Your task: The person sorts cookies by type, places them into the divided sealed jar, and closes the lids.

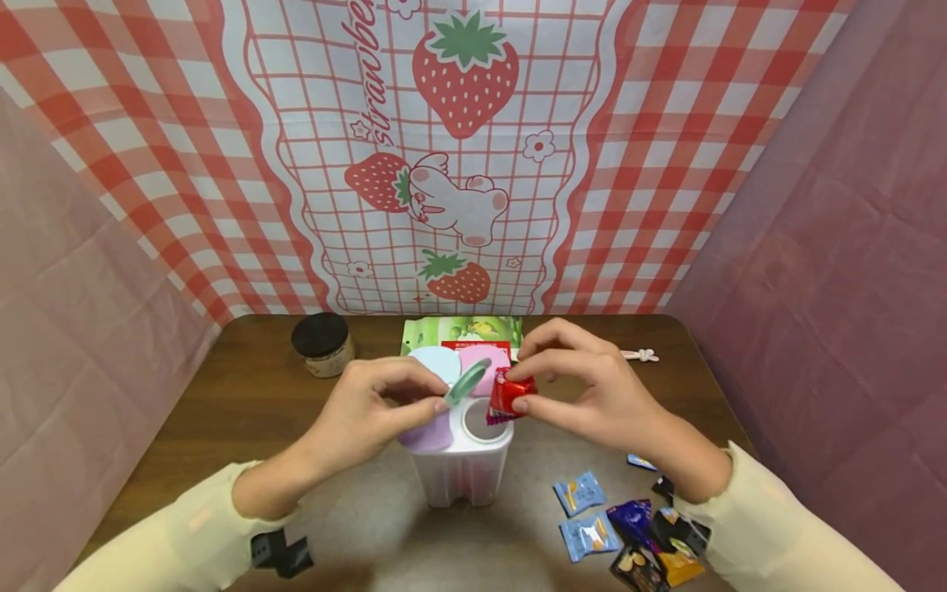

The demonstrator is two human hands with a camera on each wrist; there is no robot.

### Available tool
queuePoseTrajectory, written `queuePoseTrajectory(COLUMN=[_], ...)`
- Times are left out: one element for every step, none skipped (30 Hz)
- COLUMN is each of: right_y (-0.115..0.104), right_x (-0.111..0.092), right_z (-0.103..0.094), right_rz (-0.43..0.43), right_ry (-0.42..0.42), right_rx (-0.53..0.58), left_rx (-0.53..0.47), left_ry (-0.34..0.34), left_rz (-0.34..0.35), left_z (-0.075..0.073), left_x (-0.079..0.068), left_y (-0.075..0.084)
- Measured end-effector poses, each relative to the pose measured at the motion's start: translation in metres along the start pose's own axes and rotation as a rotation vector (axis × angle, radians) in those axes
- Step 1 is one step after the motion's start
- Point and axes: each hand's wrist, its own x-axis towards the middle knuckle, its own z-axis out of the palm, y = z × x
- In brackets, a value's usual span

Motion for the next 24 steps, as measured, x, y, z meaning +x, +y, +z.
queuePoseTrajectory(right_y=[0.001, 0.002, 0.004, 0.005, 0.006, 0.007, 0.008, 0.008, 0.009, 0.009, 0.009, 0.010, 0.010, 0.010, 0.011, 0.011, 0.011, 0.012, 0.012, 0.012, 0.012, 0.012, 0.012, 0.012], right_x=[0.000, -0.001, -0.001, -0.001, -0.001, -0.001, -0.001, -0.001, -0.001, -0.001, -0.001, -0.001, -0.001, -0.001, -0.001, -0.002, -0.002, -0.002, -0.003, -0.003, -0.004, -0.005, -0.005, -0.006], right_z=[0.002, 0.004, 0.006, 0.008, 0.011, 0.013, 0.015, 0.017, 0.019, 0.021, 0.023, 0.025, 0.026, 0.028, 0.029, 0.030, 0.031, 0.032, 0.033, 0.033, 0.032, 0.032, 0.031, 0.030], right_rz=[0.002, 0.001, 0.000, -0.005, -0.015, -0.027, -0.041, -0.054, -0.067, -0.081, -0.093, -0.097, -0.101, -0.104, -0.108, -0.110, -0.113, -0.115, -0.116, -0.114, -0.107, -0.097, -0.084, -0.069], right_ry=[0.000, 0.001, 0.002, 0.003, 0.003, 0.003, 0.004, 0.003, 0.001, -0.001, -0.004, -0.007, -0.011, -0.014, -0.018, -0.024, -0.029, -0.034, -0.039, -0.043, -0.048, -0.051, -0.054, -0.058], right_rx=[0.001, 0.008, 0.013, 0.017, 0.023, 0.024, 0.024, 0.022, 0.015, 0.014, 0.016, 0.016, 0.020, 0.025, 0.030, 0.037, 0.045, 0.048, 0.051, 0.051, 0.047, 0.043, 0.037, 0.032], left_rx=[0.002, 0.005, 0.005, 0.008, 0.009, 0.011, 0.013, 0.015, 0.015, 0.016, 0.015, 0.014, 0.013, 0.011, 0.010, 0.009, 0.008, 0.008, 0.007, 0.006, 0.006, 0.005, 0.004, 0.005], left_ry=[0.000, -0.001, -0.001, -0.001, -0.001, -0.001, -0.001, -0.002, -0.002, -0.001, -0.001, -0.001, 0.001, 0.001, 0.002, 0.003, 0.004, 0.004, 0.005, 0.004, 0.004, 0.004, 0.004, 0.004], left_rz=[0.000, 0.000, 0.001, -0.001, -0.001, -0.004, -0.006, -0.006, -0.007, -0.007, -0.006, -0.005, -0.003, -0.001, 0.000, 0.000, 0.000, -0.001, -0.002, -0.002, -0.002, -0.003, -0.003, -0.003], left_z=[0.000, 0.000, 0.000, 0.000, 0.000, 0.000, 0.000, 0.000, 0.000, -0.001, 0.000, -0.001, -0.001, -0.001, -0.001, -0.001, -0.001, -0.001, 0.000, 0.000, 0.000, 0.000, 0.000, 0.000], left_x=[0.000, 0.000, 0.000, 0.000, 0.000, 0.000, 0.000, 0.000, 0.000, 0.000, 0.000, 0.000, 0.000, 0.000, 0.000, 0.000, -0.001, -0.001, -0.001, -0.001, -0.001, -0.001, -0.001, -0.001], left_y=[0.000, 0.001, 0.001, 0.001, 0.001, 0.001, 0.001, 0.001, 0.001, 0.001, 0.001, 0.001, 0.001, 0.001, 0.001, 0.001, 0.001, 0.001, 0.001, 0.001, 0.001, 0.001, 0.001, 0.001])
